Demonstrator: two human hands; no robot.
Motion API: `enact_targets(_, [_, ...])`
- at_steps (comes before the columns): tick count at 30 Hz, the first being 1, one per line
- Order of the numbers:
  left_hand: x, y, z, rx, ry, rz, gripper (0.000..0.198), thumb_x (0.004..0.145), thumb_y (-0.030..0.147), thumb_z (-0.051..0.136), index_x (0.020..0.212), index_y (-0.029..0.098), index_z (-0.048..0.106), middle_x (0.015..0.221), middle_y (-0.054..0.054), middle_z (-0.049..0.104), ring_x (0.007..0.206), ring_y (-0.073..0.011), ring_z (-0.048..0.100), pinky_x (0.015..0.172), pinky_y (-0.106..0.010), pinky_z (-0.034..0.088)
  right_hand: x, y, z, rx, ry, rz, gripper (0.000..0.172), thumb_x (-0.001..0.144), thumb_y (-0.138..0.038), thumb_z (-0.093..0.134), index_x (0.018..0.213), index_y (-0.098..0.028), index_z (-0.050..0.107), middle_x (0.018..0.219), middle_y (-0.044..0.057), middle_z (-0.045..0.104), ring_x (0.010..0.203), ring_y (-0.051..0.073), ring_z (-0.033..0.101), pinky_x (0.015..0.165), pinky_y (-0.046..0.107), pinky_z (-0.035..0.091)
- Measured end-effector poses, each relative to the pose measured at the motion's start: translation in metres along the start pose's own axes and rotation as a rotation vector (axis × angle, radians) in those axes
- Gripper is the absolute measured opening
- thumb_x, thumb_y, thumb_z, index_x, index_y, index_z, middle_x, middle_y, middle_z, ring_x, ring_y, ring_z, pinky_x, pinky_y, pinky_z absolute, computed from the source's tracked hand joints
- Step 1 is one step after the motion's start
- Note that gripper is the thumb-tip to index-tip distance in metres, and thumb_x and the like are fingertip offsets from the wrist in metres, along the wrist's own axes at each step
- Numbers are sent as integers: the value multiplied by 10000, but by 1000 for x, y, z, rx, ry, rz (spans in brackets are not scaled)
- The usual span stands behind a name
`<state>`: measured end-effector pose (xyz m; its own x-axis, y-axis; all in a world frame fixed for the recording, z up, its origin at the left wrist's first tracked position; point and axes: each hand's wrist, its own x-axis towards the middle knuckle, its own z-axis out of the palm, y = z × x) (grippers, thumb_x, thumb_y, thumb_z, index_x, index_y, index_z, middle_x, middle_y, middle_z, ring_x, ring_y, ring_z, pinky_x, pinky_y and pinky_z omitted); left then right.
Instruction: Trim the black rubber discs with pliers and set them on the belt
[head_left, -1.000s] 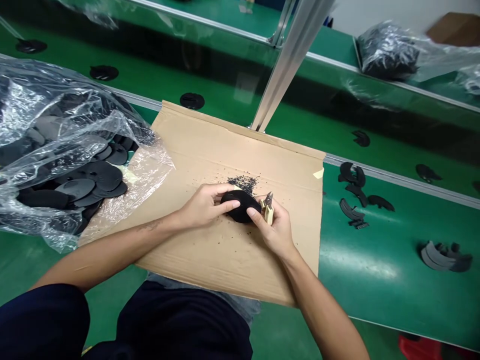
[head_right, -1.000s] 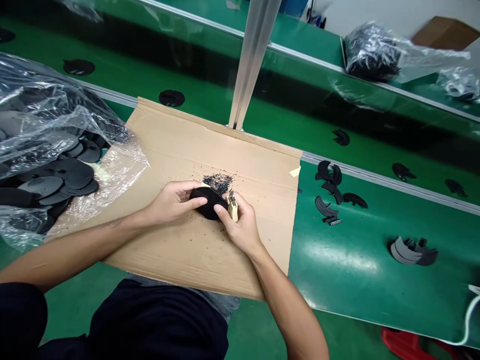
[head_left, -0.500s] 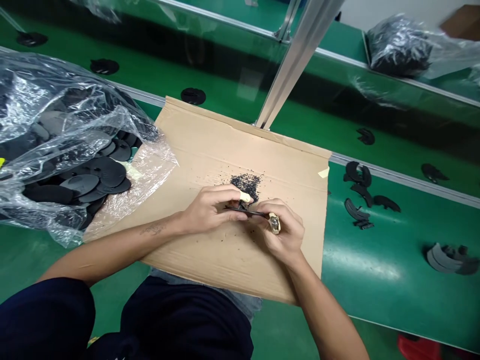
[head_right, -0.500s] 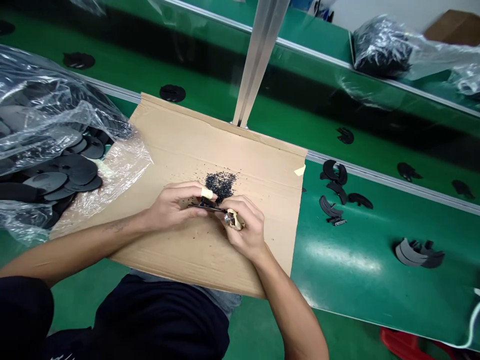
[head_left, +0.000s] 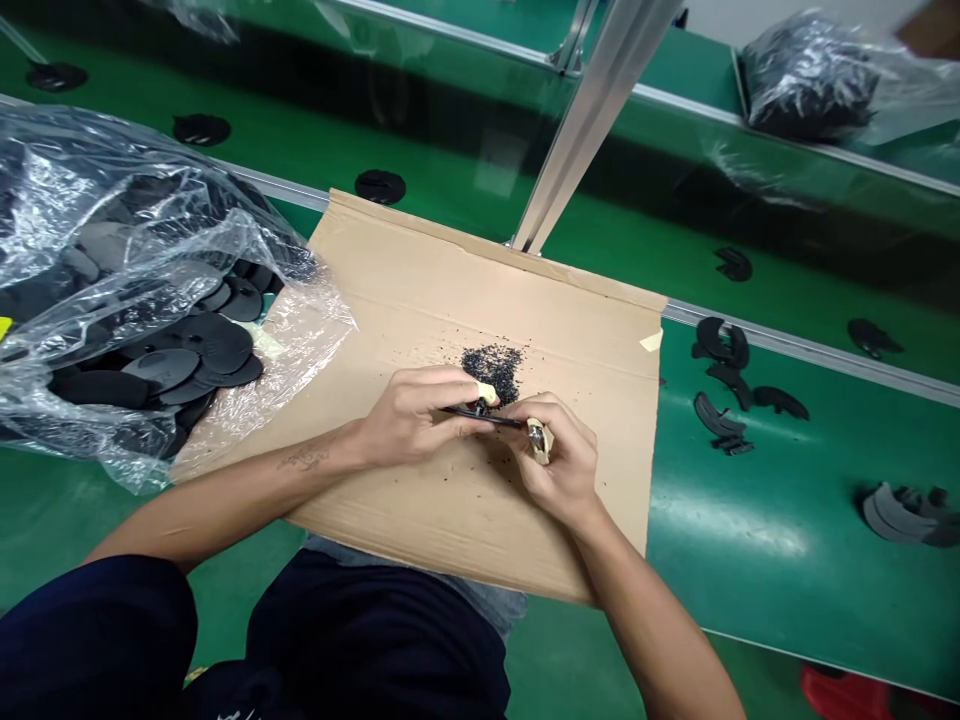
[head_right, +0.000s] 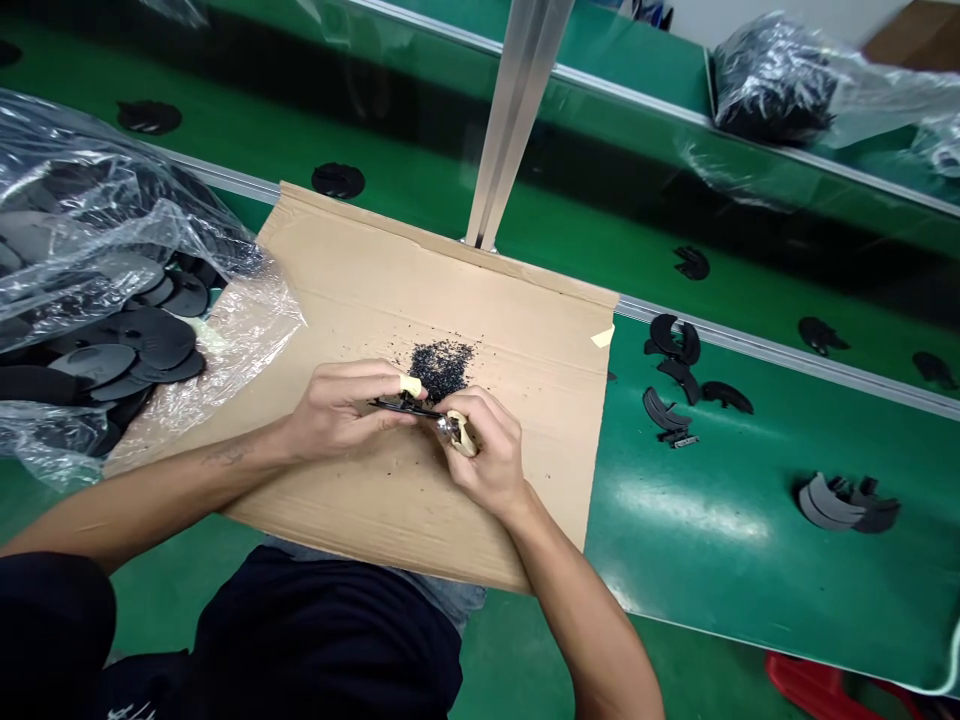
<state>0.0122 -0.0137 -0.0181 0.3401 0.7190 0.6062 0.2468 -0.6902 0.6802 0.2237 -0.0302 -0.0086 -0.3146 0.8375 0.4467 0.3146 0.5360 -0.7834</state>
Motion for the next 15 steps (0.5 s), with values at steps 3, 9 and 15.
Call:
enact_targets(3, [0, -1, 1, 0, -10, -21, 221, 1002, 337, 639, 1156, 200, 719, 949, -64, 773, 853, -151, 728, 745, -269, 602, 0, 1, 0, -6, -9, 3, 108, 913, -158, 649, 974, -246, 638, 870, 41, 689, 771, 186, 669, 687, 337, 538])
enact_targets(9, [-1, 0, 0, -8, 19, 10, 190, 948, 307, 722, 1095, 187, 733, 857, -44, 761, 769, -132, 705, 698, -249, 587, -1, 3, 1, -17, -35, -7, 119, 921, -138, 635, 984, -239, 642, 895, 53, 710, 788, 188, 684, 700, 336, 558])
enact_targets(15, [1, 1, -1, -73, -32, -32, 283, 949, 374, 716, 1141, 167, 718, 979, -89, 778, 906, -173, 735, 793, -299, 620, -1, 3, 1, 2, 22, -74, 173, 902, -92, 655, 999, -235, 645, 907, 50, 722, 816, 192, 706, 703, 337, 579])
